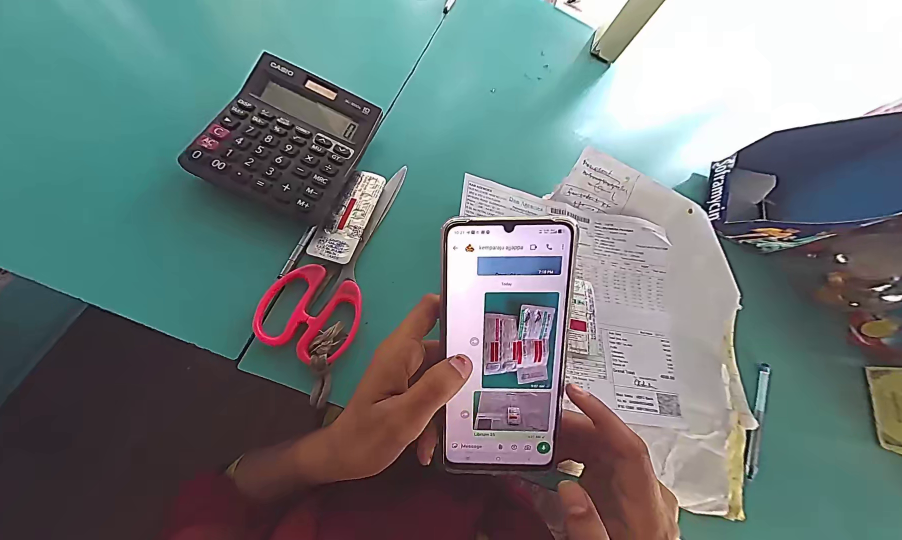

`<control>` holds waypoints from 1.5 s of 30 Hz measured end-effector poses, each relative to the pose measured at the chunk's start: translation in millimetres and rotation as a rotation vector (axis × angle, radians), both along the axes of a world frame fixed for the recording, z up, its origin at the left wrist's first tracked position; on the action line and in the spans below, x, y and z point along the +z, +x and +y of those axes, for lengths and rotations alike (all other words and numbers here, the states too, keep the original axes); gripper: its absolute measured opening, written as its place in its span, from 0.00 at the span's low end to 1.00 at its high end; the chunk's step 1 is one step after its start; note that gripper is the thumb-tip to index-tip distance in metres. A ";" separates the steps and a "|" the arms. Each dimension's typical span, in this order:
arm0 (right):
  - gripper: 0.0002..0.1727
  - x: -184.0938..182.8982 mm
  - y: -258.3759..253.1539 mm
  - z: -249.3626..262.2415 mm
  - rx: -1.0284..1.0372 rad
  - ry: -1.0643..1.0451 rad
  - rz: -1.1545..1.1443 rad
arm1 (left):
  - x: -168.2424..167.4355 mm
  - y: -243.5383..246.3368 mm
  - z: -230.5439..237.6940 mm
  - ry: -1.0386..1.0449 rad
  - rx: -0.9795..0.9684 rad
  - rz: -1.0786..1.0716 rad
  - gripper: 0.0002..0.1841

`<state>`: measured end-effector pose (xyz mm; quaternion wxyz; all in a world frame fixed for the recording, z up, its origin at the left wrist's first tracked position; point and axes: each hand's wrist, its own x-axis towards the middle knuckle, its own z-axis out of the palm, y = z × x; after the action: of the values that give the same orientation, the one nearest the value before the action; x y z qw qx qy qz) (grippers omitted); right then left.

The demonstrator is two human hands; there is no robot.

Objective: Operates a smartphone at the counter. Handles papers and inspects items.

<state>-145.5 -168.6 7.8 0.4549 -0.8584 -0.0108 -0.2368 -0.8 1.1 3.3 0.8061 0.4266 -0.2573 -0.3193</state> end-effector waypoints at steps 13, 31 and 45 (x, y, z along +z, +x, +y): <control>0.36 -4.1 4.5 -2.8 0.090 0.202 0.047 | -1.4 0.4 0.5 0.006 -0.032 -0.051 0.18; 0.39 -6.0 5.0 -2.4 0.073 0.257 0.034 | -4.2 0.3 0.0 -0.033 -0.057 -0.167 0.25; 0.66 14.8 -6.1 11.5 -0.212 -0.146 0.138 | -8.4 0.6 -0.4 0.002 -0.305 -0.805 0.43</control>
<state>-151.7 -157.0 22.7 0.3633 -0.8999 0.0941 -0.2224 -0.3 0.7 -5.1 0.5846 0.4749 -0.6112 -0.2431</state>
